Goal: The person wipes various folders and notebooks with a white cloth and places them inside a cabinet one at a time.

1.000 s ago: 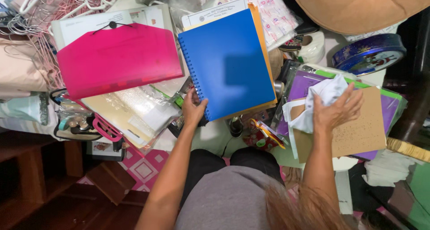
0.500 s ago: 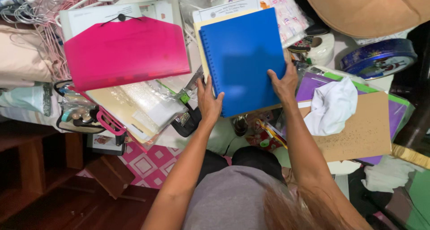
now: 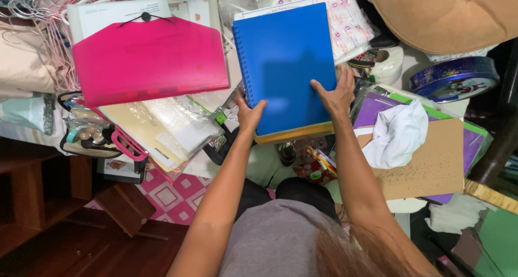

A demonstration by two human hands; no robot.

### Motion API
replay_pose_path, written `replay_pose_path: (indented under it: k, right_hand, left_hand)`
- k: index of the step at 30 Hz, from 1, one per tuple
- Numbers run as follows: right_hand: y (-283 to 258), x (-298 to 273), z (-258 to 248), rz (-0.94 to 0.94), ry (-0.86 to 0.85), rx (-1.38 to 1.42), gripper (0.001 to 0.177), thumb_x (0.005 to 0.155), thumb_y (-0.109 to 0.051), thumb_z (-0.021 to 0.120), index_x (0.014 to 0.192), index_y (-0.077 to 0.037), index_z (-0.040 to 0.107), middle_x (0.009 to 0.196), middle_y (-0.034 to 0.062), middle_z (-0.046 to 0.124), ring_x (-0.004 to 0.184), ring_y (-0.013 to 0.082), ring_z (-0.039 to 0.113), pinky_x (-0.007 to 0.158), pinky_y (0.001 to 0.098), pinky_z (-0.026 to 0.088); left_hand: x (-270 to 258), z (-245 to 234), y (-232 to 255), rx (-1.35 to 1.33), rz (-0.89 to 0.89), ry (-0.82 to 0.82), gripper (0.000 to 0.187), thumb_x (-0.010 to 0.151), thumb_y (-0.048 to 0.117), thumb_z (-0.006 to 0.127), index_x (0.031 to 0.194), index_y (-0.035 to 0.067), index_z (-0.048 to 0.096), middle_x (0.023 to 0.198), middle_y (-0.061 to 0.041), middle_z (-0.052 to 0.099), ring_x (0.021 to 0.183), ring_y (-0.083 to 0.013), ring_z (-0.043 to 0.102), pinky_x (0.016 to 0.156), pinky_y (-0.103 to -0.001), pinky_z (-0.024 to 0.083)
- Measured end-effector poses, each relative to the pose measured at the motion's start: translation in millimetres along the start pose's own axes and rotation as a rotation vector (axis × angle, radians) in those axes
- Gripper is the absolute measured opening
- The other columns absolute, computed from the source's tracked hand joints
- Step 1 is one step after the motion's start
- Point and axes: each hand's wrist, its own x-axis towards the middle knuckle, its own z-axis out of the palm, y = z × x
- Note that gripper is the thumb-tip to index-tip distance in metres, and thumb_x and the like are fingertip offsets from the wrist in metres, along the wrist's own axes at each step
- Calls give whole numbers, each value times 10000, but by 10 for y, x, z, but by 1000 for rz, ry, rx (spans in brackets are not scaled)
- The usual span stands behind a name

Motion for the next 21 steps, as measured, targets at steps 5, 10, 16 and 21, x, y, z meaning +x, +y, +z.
replay_pose_path:
  k: [5,10,16,21]
  right_hand:
    - [-222,146,-296,658,-404,395,885,758,-537,837,1434,-53,535,1297,174,665,1176,273,664,981,407,549]
    - [-299,313,-388,805,-553,638,814,692,-482,890,1281,27,651,1148,181,722,962,258,723,840,388,614]
    - [-660,33,-603,784,-434,535,846,650,-480,873,1325,-49,600,1090,165,737,908,266,759,815,375,651]
    - [-1067,-432,-900,551,-397,601,891,666,-389,907,1400,-7,577,1172,172,726,1001,257,735,877,372,624]
  left_hand:
    - [300,-80,-162,-211,51,-296,853,723,409,877,1410,15,560,1289,-201,693,1138,-295,699,979,-413,560]
    - [369,-159,10,-360,-72,-448,820,714,312,868,1406,15,545,1275,-171,665,1131,-272,681,945,-394,582]
    - [-38,-431,235,-493,-94,-420,804,703,224,849,1401,5,515,1207,-205,664,1038,-318,693,872,-434,602]
    - [-533,-854,13,-497,34,-434,766,744,174,863,1408,2,521,1234,-167,695,1093,-282,705,943,-392,596]
